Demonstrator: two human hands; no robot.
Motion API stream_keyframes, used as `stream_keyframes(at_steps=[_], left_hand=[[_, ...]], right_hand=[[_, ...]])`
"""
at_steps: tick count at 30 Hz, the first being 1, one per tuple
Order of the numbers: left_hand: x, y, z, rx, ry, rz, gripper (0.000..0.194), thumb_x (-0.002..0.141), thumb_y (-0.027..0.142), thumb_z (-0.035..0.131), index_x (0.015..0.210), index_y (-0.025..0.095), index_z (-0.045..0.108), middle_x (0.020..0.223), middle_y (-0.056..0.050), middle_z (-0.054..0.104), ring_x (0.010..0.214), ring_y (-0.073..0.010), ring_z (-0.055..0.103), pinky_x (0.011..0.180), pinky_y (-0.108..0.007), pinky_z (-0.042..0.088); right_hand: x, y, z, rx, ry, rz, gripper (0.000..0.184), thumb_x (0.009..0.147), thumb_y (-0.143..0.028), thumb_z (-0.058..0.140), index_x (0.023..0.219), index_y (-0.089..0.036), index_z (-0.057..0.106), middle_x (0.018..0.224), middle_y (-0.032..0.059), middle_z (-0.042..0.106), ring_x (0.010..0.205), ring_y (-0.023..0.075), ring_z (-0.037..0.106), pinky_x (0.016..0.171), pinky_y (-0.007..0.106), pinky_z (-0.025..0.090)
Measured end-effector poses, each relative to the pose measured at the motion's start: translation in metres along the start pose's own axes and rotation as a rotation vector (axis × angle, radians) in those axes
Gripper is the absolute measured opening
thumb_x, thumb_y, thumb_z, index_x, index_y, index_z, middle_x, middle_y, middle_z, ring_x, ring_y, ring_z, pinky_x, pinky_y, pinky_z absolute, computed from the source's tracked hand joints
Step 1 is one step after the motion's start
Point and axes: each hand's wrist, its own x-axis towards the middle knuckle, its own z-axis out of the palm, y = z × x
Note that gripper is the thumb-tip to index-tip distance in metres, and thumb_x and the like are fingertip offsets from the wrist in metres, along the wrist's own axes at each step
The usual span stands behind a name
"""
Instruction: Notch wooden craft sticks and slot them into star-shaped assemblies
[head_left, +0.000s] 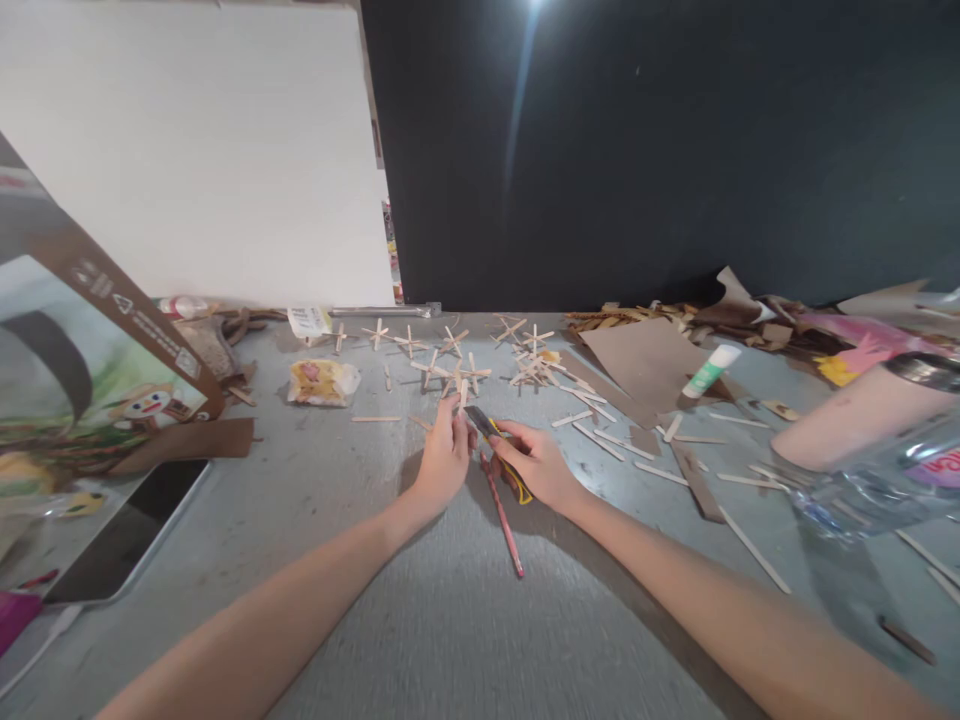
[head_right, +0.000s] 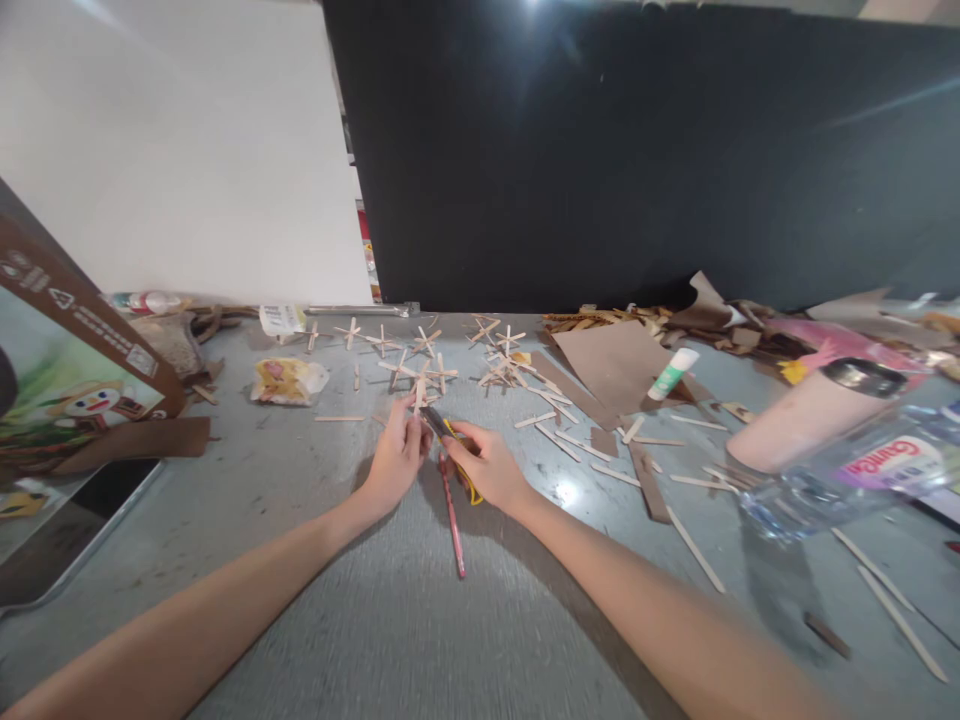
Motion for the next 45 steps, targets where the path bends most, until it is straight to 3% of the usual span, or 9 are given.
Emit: stream_keyframes(at_steps=[5, 9, 15, 19, 28, 33, 39, 45], left_hand=[[-0.007, 0.01, -0.002, 0.164, 0.061, 0.034, 0.033, 0.109, 0.03, 0.037, 0.137, 0.021, 0.051, 0.073, 0.002, 0.062, 0.06, -0.0135, 0.059, 0.061, -0.025, 0.046], [-0.011, 0.014, -0.003, 0.189, 0.016, -0.031, 0.042, 0.108, 0.026, 0.034, 0.148, 0.019, 0.047, 0.079, -0.002, 0.068, 0.058, -0.0135, 0.06, 0.057, -0.024, 0.047], [-0.009, 0.009, -0.004, 0.217, 0.013, -0.05, 0.044, 0.107, 0.024, 0.036, 0.149, 0.018, 0.05, 0.081, -0.004, 0.074, 0.052, -0.0127, 0.063, 0.05, -0.021, 0.047], [-0.007, 0.008, -0.006, 0.238, 0.006, -0.016, 0.044, 0.106, 0.021, 0.039, 0.147, 0.018, 0.054, 0.073, -0.002, 0.074, 0.05, -0.0125, 0.063, 0.05, -0.02, 0.048], [-0.004, 0.004, -0.008, 0.309, -0.034, 0.053, 0.052, 0.099, 0.011, 0.043, 0.149, 0.021, 0.055, 0.094, -0.007, 0.079, 0.061, -0.0125, 0.068, 0.063, -0.024, 0.056], [-0.005, 0.006, -0.005, 0.228, -0.072, -0.005, 0.048, 0.103, 0.017, 0.041, 0.15, 0.018, 0.05, 0.082, -0.005, 0.076, 0.056, -0.013, 0.066, 0.057, -0.023, 0.053], [-0.004, 0.012, 0.001, 0.06, -0.048, -0.075, 0.033, 0.11, 0.032, 0.037, 0.136, 0.017, 0.052, 0.065, 0.002, 0.066, 0.043, -0.0113, 0.057, 0.047, -0.021, 0.044], [-0.001, 0.007, 0.0, -0.045, -0.028, -0.102, 0.032, 0.108, 0.042, 0.043, 0.128, 0.019, 0.053, 0.067, 0.004, 0.067, 0.041, -0.0095, 0.055, 0.043, -0.02, 0.039]], right_hand=[[0.0, 0.001, 0.0, -0.033, 0.013, -0.03, 0.039, 0.094, -0.059, 0.06, 0.099, -0.02, 0.067, 0.06, -0.003, 0.063, 0.042, 0.0117, 0.049, 0.041, 0.023, 0.038], [0.0, 0.002, 0.0, -0.052, 0.02, -0.036, 0.043, 0.095, -0.058, 0.06, 0.108, -0.019, 0.07, 0.06, -0.0023, 0.063, 0.042, 0.0118, 0.049, 0.041, 0.023, 0.038], [0.0, 0.003, -0.001, -0.067, 0.018, -0.03, 0.046, 0.097, -0.053, 0.057, 0.123, -0.018, 0.072, 0.06, -0.0025, 0.064, 0.042, 0.0115, 0.048, 0.041, 0.022, 0.036], [0.001, 0.003, -0.002, -0.08, 0.024, -0.029, 0.046, 0.098, -0.052, 0.056, 0.123, -0.018, 0.073, 0.059, -0.0025, 0.064, 0.042, 0.0115, 0.048, 0.042, 0.022, 0.036], [0.0, 0.001, -0.003, -0.072, 0.038, -0.003, 0.045, 0.096, -0.052, 0.056, 0.119, -0.018, 0.074, 0.057, -0.0034, 0.063, 0.039, 0.0116, 0.047, 0.04, 0.022, 0.036], [0.0, 0.001, -0.003, -0.047, 0.031, 0.015, 0.045, 0.095, -0.052, 0.057, 0.119, -0.018, 0.074, 0.057, -0.0038, 0.062, 0.038, 0.0112, 0.047, 0.038, 0.022, 0.035], [-0.001, 0.0, -0.002, -0.025, 0.028, 0.037, 0.038, 0.094, -0.054, 0.06, 0.103, -0.019, 0.072, 0.056, -0.0036, 0.062, 0.037, 0.0109, 0.047, 0.038, 0.023, 0.035], [0.0, -0.003, -0.002, -0.018, 0.028, 0.045, 0.035, 0.092, -0.054, 0.061, 0.095, -0.02, 0.069, 0.055, -0.0041, 0.061, 0.037, 0.0111, 0.046, 0.037, 0.023, 0.035]])
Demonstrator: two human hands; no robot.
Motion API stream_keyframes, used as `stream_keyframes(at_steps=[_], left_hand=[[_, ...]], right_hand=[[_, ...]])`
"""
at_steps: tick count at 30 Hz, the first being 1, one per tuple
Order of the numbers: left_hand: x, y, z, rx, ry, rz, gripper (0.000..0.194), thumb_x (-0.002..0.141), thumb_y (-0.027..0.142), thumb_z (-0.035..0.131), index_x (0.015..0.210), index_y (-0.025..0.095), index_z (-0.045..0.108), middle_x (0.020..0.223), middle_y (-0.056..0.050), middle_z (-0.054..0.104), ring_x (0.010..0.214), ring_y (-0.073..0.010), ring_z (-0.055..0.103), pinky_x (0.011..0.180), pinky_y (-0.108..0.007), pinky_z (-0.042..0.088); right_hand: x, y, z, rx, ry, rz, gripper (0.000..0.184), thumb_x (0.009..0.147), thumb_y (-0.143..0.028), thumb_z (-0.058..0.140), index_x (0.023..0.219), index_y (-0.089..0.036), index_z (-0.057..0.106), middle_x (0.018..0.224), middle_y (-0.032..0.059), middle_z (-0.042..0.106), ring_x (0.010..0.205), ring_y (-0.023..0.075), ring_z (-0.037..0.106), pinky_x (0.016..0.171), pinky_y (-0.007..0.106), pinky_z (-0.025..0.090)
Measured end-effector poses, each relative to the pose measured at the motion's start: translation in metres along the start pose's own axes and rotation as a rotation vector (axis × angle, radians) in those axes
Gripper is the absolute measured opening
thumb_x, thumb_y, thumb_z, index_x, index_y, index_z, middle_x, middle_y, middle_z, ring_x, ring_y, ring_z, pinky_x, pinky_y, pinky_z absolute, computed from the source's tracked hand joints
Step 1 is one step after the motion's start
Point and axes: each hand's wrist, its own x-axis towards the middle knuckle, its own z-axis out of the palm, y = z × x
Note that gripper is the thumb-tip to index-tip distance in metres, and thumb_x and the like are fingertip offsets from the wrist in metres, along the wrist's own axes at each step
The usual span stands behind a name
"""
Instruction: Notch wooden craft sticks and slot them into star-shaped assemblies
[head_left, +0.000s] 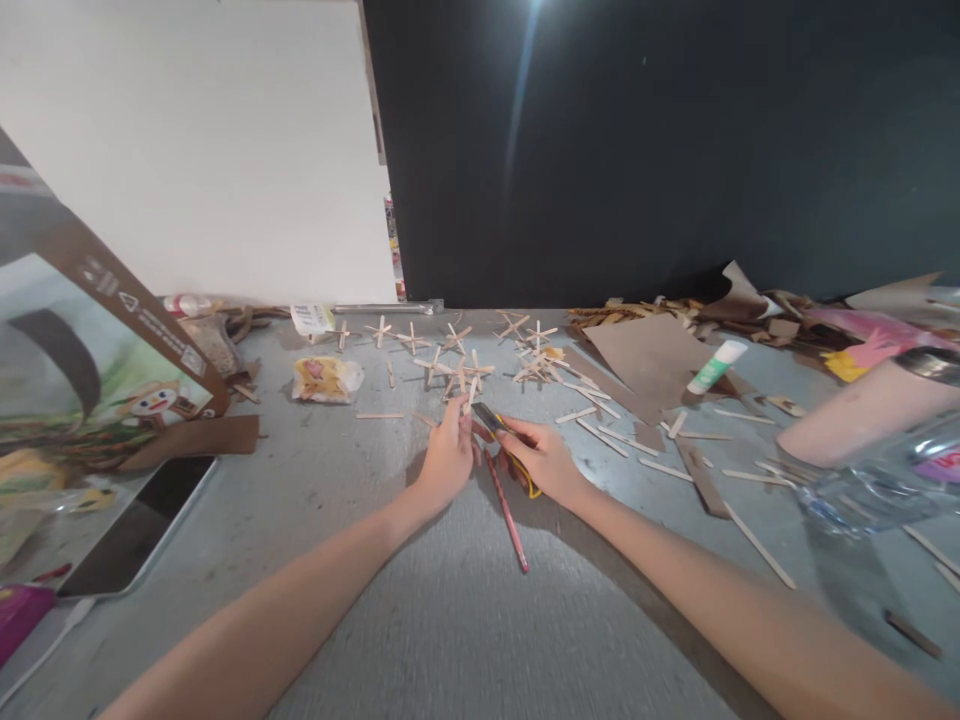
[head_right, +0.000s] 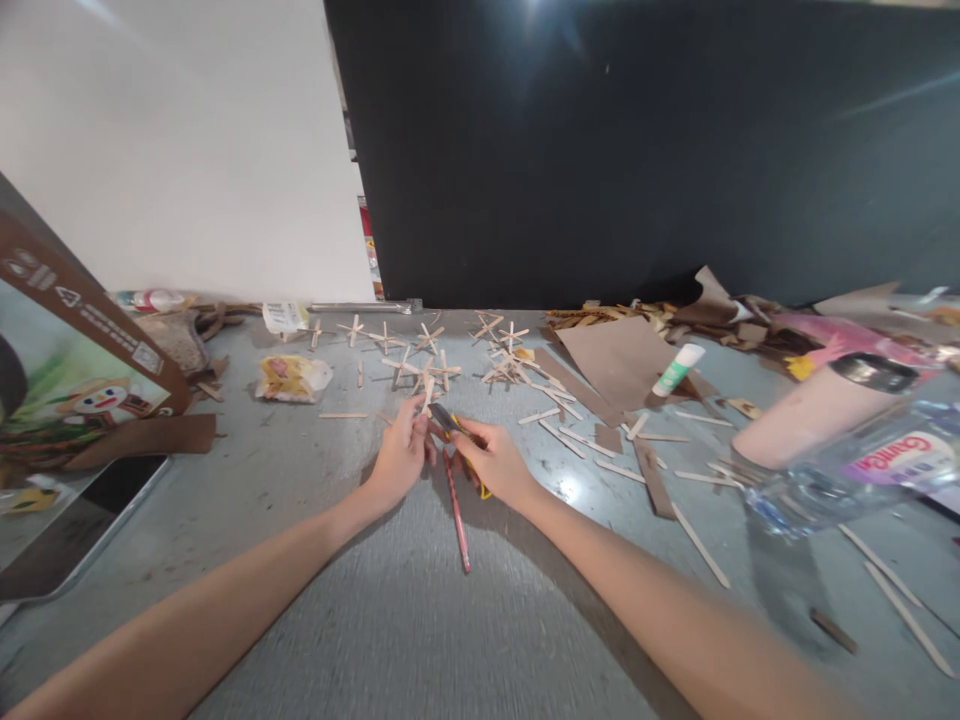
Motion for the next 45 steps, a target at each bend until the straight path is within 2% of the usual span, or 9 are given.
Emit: stream_keyframes(at_steps=[7, 11, 17, 25, 34, 45], left_hand=[[0.0027, 0.0044, 0.0002, -0.12, -0.018, -0.064, 0.032, 0.106, 0.048, 0.045, 0.121, 0.02, 0.051, 0.066, 0.005, 0.067, 0.039, -0.009, 0.052, 0.04, -0.02, 0.036], [0.0043, 0.0045, 0.0008, -0.19, -0.009, -0.124, 0.028, 0.103, 0.049, 0.05, 0.107, 0.021, 0.048, 0.062, 0.007, 0.064, 0.039, -0.0101, 0.052, 0.041, -0.021, 0.037], [0.0046, 0.0052, 0.0015, -0.239, -0.019, -0.141, 0.039, 0.1, 0.061, 0.054, 0.09, 0.024, 0.043, 0.054, 0.008, 0.057, 0.041, -0.0099, 0.049, 0.044, -0.021, 0.038], [0.0052, 0.0029, 0.002, -0.204, 0.039, -0.133, 0.049, 0.098, 0.069, 0.051, 0.081, 0.024, 0.042, 0.049, 0.01, 0.045, 0.04, -0.0079, 0.037, 0.041, -0.02, 0.028], [0.0079, 0.0018, 0.0005, -0.28, 0.015, -0.158, 0.054, 0.092, 0.074, 0.056, 0.077, 0.023, 0.047, 0.049, 0.011, 0.034, 0.041, -0.0067, 0.027, 0.04, -0.02, 0.024], [0.0074, 0.0046, -0.0033, -0.34, -0.064, -0.234, 0.048, 0.095, 0.066, 0.059, 0.081, 0.021, 0.052, 0.05, 0.01, 0.035, 0.04, -0.0065, 0.026, 0.041, -0.02, 0.021]], right_hand=[[0.0024, 0.0055, -0.0008, 0.031, -0.001, -0.005, 0.036, 0.093, -0.055, 0.06, 0.098, -0.021, 0.07, 0.056, -0.0041, 0.062, 0.037, 0.0111, 0.046, 0.036, 0.022, 0.034], [0.0025, 0.006, -0.0007, 0.014, 0.002, -0.013, 0.036, 0.094, -0.056, 0.061, 0.094, -0.021, 0.069, 0.056, -0.0038, 0.062, 0.037, 0.0109, 0.046, 0.037, 0.022, 0.034], [0.0024, 0.0053, -0.0006, 0.002, -0.002, -0.016, 0.037, 0.093, -0.058, 0.06, 0.09, -0.022, 0.067, 0.057, -0.004, 0.061, 0.037, 0.0105, 0.045, 0.037, 0.023, 0.033], [0.0013, 0.0024, -0.0004, -0.023, -0.023, -0.02, 0.038, 0.093, -0.058, 0.059, 0.093, -0.021, 0.067, 0.058, -0.0044, 0.062, 0.037, 0.0099, 0.046, 0.037, 0.022, 0.034], [0.0013, 0.0019, -0.0007, -0.045, -0.025, -0.031, 0.038, 0.094, -0.057, 0.058, 0.091, -0.02, 0.067, 0.058, -0.0043, 0.061, 0.038, 0.0096, 0.046, 0.039, 0.022, 0.034], [0.0025, 0.0028, -0.0003, -0.012, -0.031, -0.025, 0.041, 0.092, -0.062, 0.058, 0.092, -0.021, 0.065, 0.059, -0.004, 0.064, 0.036, 0.0099, 0.047, 0.037, 0.022, 0.032]])
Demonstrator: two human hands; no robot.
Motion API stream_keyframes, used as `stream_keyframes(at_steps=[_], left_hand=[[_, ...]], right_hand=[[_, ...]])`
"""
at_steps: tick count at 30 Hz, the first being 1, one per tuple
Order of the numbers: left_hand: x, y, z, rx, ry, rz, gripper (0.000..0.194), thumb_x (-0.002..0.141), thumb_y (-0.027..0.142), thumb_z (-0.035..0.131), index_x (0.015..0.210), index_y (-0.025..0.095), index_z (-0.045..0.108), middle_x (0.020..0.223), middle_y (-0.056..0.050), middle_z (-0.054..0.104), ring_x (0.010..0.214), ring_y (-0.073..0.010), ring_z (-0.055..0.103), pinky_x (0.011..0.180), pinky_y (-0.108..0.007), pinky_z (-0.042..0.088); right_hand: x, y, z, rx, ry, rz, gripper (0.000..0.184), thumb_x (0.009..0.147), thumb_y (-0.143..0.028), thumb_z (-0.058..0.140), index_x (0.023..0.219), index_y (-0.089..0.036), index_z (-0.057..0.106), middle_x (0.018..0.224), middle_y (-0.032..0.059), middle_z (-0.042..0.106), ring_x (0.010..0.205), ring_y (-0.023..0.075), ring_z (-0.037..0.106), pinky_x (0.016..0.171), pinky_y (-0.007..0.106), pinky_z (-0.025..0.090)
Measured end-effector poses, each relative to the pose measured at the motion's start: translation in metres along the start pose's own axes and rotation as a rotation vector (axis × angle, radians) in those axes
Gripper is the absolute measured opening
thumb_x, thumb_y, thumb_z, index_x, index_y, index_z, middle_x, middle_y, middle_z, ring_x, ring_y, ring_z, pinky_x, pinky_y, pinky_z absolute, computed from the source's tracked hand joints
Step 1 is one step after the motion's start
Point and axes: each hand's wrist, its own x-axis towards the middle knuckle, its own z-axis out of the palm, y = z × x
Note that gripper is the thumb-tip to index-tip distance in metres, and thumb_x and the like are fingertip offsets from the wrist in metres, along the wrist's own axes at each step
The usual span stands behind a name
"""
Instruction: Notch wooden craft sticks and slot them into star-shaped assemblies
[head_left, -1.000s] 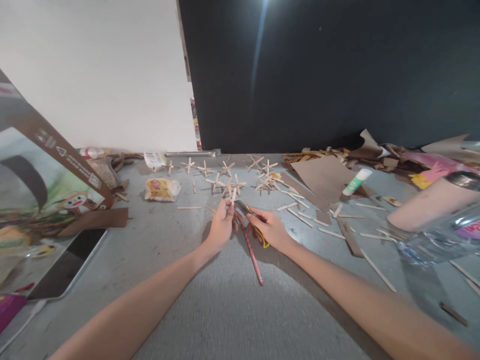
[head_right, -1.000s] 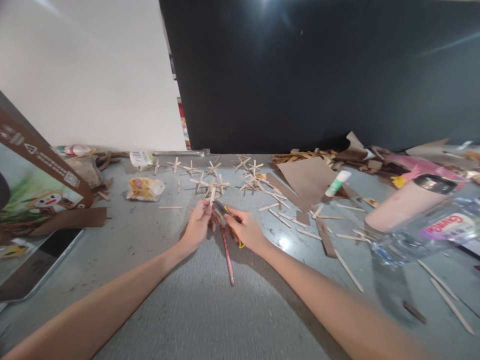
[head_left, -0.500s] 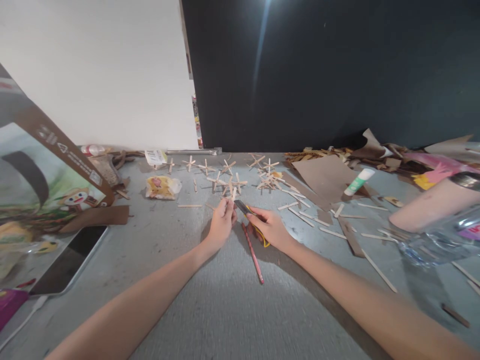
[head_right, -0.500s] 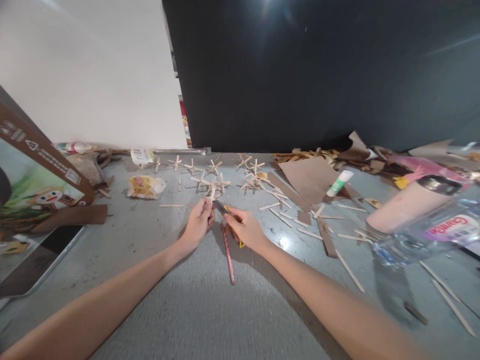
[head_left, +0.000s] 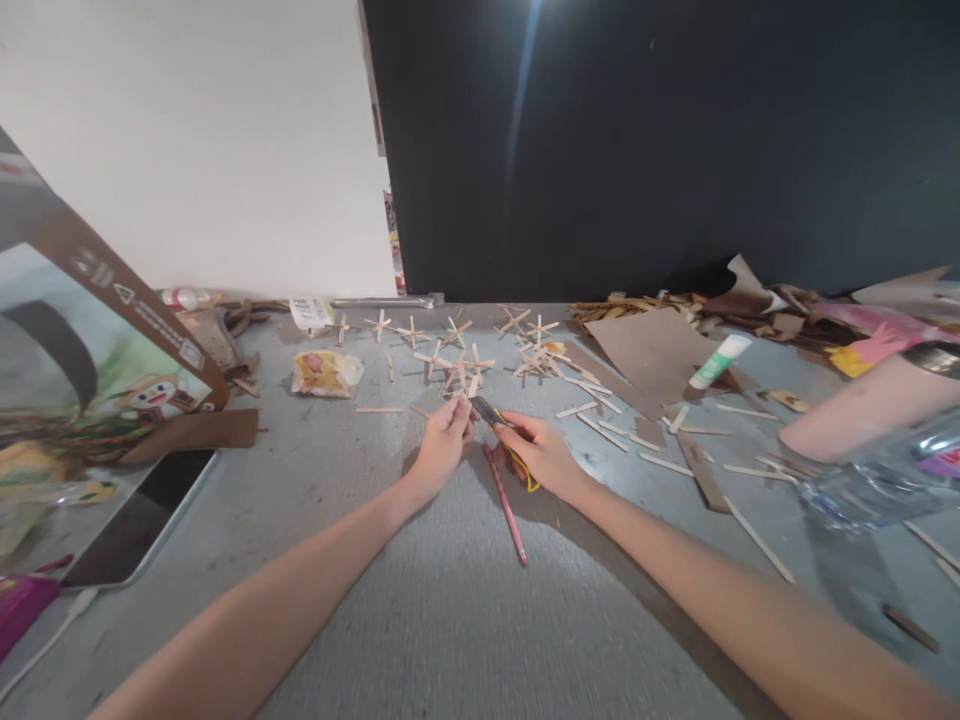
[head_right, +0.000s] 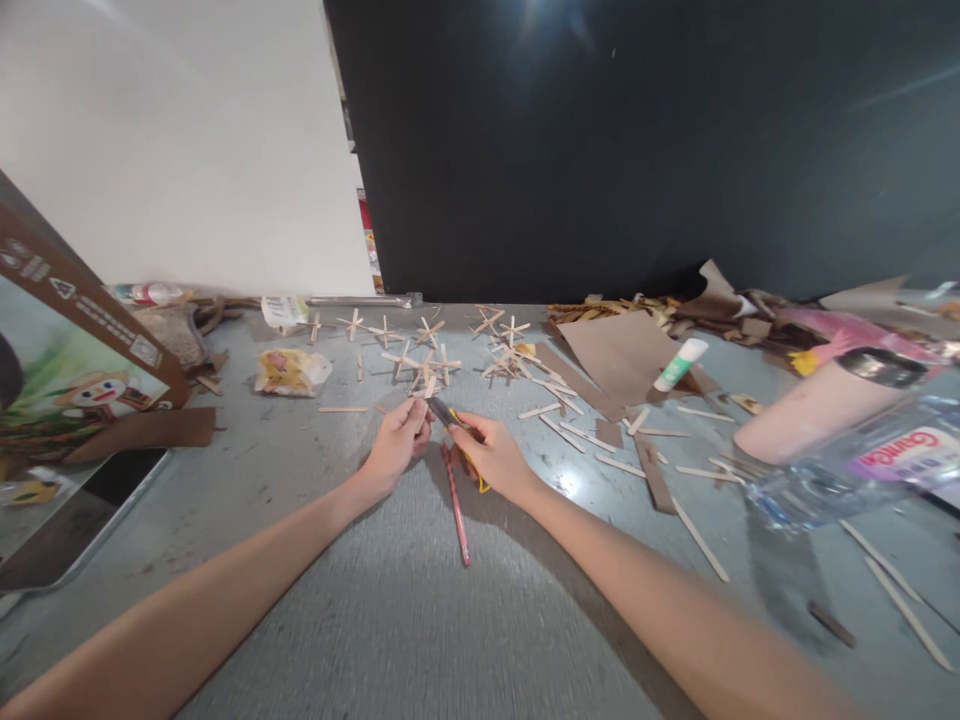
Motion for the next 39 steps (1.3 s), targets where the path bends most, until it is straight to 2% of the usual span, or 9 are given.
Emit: stream_keyframes(at_steps=[13, 19, 27, 34, 39], left_hand=[[-0.0006, -0.0036, 0.0043, 0.017, 0.067, 0.06, 0.04, 0.101, 0.054, 0.056, 0.079, 0.023, 0.044, 0.056, 0.01, 0.032, 0.046, -0.0074, 0.028, 0.044, -0.02, 0.022], [-0.0013, -0.0011, 0.0051, -0.009, 0.066, 0.043, 0.03, 0.099, 0.044, 0.059, 0.082, 0.022, 0.048, 0.056, 0.01, 0.032, 0.045, -0.0073, 0.028, 0.045, -0.019, 0.024], [-0.0023, -0.001, 0.0037, 0.013, 0.078, 0.074, 0.027, 0.099, 0.044, 0.062, 0.088, 0.02, 0.054, 0.052, 0.009, 0.044, 0.044, -0.0071, 0.033, 0.045, -0.019, 0.025], [-0.0014, -0.0028, 0.0039, 0.037, 0.088, 0.091, 0.024, 0.102, 0.042, 0.058, 0.091, 0.02, 0.054, 0.053, 0.01, 0.044, 0.045, -0.0074, 0.035, 0.046, -0.019, 0.028], [-0.0004, -0.0038, 0.004, 0.018, 0.087, 0.083, 0.028, 0.1, 0.046, 0.061, 0.089, 0.021, 0.054, 0.053, 0.01, 0.043, 0.045, -0.0071, 0.035, 0.045, -0.019, 0.028]], right_hand=[[-0.0008, -0.0013, 0.0006, -0.002, 0.004, -0.015, 0.036, 0.093, -0.057, 0.058, 0.087, -0.022, 0.063, 0.056, -0.0047, 0.062, 0.037, 0.0094, 0.044, 0.039, 0.022, 0.033], [-0.0006, -0.001, 0.0003, -0.007, -0.004, -0.009, 0.035, 0.093, -0.057, 0.059, 0.089, -0.022, 0.063, 0.057, -0.0052, 0.061, 0.037, 0.0096, 0.045, 0.039, 0.022, 0.033], [0.0, -0.0008, 0.0005, 0.042, -0.01, 0.019, 0.036, 0.091, -0.058, 0.06, 0.089, -0.022, 0.065, 0.053, -0.0062, 0.059, 0.035, 0.01, 0.044, 0.036, 0.022, 0.032], [0.0009, -0.0012, -0.0001, 0.078, -0.024, 0.067, 0.038, 0.087, -0.059, 0.061, 0.091, -0.022, 0.066, 0.049, -0.0075, 0.056, 0.033, 0.0097, 0.043, 0.035, 0.022, 0.03], [0.0014, -0.0016, 0.0003, 0.083, -0.029, 0.074, 0.037, 0.087, -0.059, 0.061, 0.089, -0.022, 0.064, 0.049, -0.0078, 0.055, 0.033, 0.0096, 0.043, 0.034, 0.022, 0.03]])
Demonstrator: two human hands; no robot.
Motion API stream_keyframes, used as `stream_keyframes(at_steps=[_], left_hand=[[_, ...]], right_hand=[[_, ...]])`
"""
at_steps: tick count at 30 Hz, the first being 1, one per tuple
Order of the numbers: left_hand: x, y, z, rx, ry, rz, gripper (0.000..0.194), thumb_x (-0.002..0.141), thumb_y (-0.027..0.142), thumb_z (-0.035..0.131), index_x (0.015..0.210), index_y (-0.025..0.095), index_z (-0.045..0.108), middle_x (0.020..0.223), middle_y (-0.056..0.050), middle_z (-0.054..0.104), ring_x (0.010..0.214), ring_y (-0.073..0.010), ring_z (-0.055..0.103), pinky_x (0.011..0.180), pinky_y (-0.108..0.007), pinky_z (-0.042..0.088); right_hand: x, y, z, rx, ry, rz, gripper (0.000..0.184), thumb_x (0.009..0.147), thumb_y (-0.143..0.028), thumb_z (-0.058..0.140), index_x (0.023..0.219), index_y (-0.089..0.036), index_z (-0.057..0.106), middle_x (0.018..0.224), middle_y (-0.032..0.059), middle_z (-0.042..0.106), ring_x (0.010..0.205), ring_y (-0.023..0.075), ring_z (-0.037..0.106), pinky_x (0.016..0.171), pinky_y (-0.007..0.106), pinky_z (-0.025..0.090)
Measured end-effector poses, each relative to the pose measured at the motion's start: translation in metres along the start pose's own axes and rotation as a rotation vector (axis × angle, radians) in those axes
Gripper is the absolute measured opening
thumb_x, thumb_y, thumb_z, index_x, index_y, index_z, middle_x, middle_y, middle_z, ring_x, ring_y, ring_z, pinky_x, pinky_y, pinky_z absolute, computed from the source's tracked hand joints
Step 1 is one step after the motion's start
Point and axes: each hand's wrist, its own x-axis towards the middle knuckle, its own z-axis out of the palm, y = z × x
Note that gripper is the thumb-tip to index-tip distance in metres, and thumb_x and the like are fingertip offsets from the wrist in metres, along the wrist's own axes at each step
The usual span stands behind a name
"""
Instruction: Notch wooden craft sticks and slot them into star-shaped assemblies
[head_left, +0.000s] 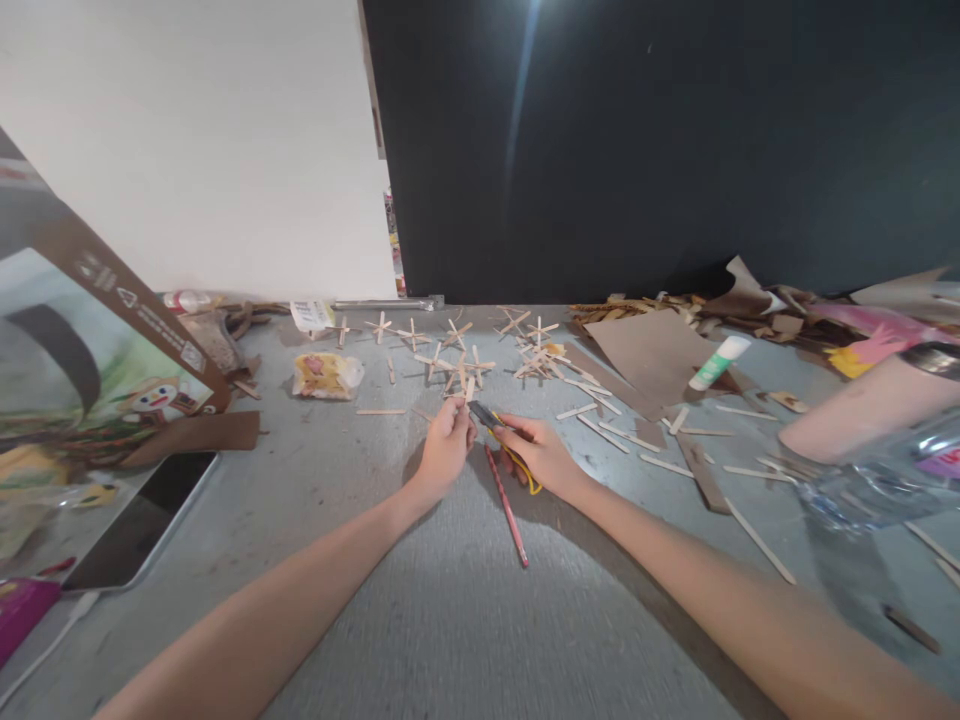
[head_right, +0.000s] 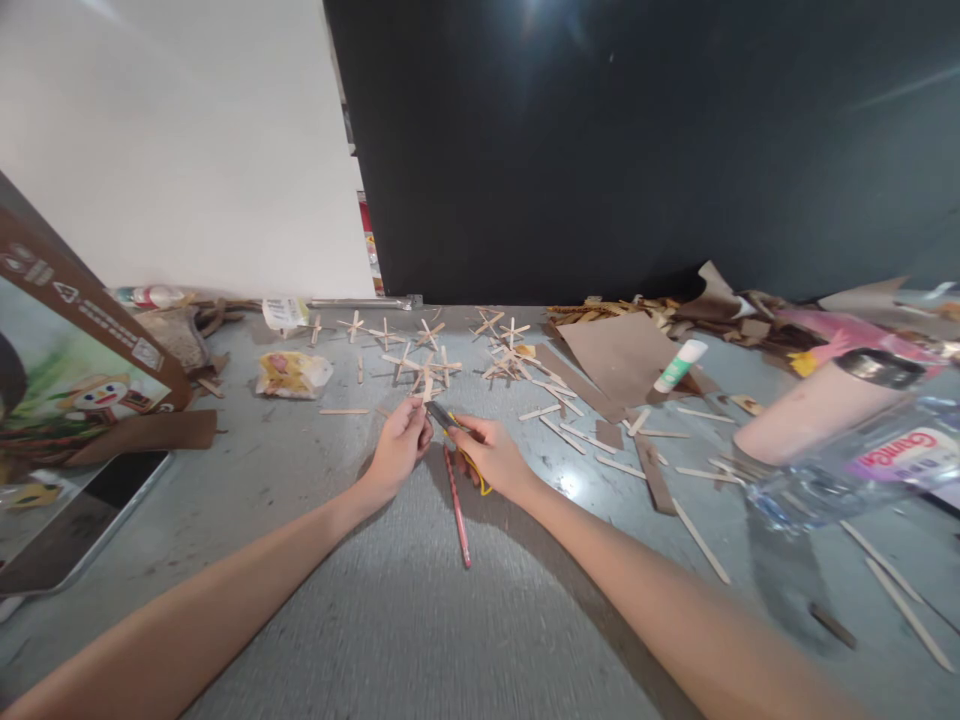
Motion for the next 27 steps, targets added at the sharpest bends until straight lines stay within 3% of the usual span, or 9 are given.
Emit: stream_keyframes(at_steps=[8, 13, 17, 22, 27], left_hand=[[0.001, 0.0, 0.0, 0.047, 0.028, -0.016, 0.018, 0.103, 0.033, 0.052, 0.089, 0.021, 0.053, 0.052, 0.009, 0.041, 0.044, -0.0085, 0.035, 0.047, -0.019, 0.029], [0.0, -0.002, -0.001, 0.149, -0.006, -0.03, 0.015, 0.101, 0.029, 0.047, 0.099, 0.02, 0.059, 0.054, 0.009, 0.045, 0.046, -0.0096, 0.038, 0.05, -0.02, 0.033], [-0.002, -0.003, -0.001, 0.306, -0.075, 0.023, 0.025, 0.092, 0.013, 0.045, 0.107, 0.019, 0.063, 0.06, 0.007, 0.051, 0.053, -0.0115, 0.046, 0.057, -0.022, 0.038], [-0.007, 0.001, 0.0, 0.502, -0.236, 0.093, 0.039, 0.087, 0.007, 0.047, 0.119, 0.018, 0.067, 0.068, 0.003, 0.06, 0.064, -0.0152, 0.057, 0.067, -0.026, 0.045], [-0.012, 0.006, 0.0, 0.625, -0.318, 0.114, 0.041, 0.093, 0.01, 0.045, 0.128, 0.016, 0.065, 0.075, 0.0, 0.064, 0.068, -0.0175, 0.06, 0.071, -0.028, 0.047]], right_hand=[[0.0, 0.002, 0.0, -0.021, 0.001, -0.008, 0.039, 0.088, -0.06, 0.06, 0.094, -0.022, 0.066, 0.051, -0.0071, 0.056, 0.035, 0.0112, 0.043, 0.036, 0.024, 0.031], [-0.001, 0.003, 0.0, -0.09, 0.207, -0.144, 0.04, 0.091, -0.062, 0.06, 0.083, -0.022, 0.062, 0.057, -0.005, 0.054, 0.046, 0.0126, 0.045, 0.045, 0.026, 0.032], [0.0, 0.003, 0.0, -0.222, 0.364, -0.267, 0.034, 0.089, -0.055, 0.066, 0.086, -0.021, 0.068, 0.062, -0.0049, 0.049, 0.057, 0.0139, 0.044, 0.055, 0.027, 0.035], [0.001, 0.004, 0.002, -0.274, 0.399, -0.283, 0.033, 0.084, -0.054, 0.071, 0.09, -0.021, 0.07, 0.059, -0.0068, 0.047, 0.055, 0.0148, 0.043, 0.056, 0.028, 0.035], [0.003, 0.005, 0.004, -0.313, 0.421, -0.284, 0.034, 0.085, -0.055, 0.069, 0.089, -0.022, 0.07, 0.062, -0.0046, 0.055, 0.058, 0.0168, 0.05, 0.061, 0.03, 0.041]])
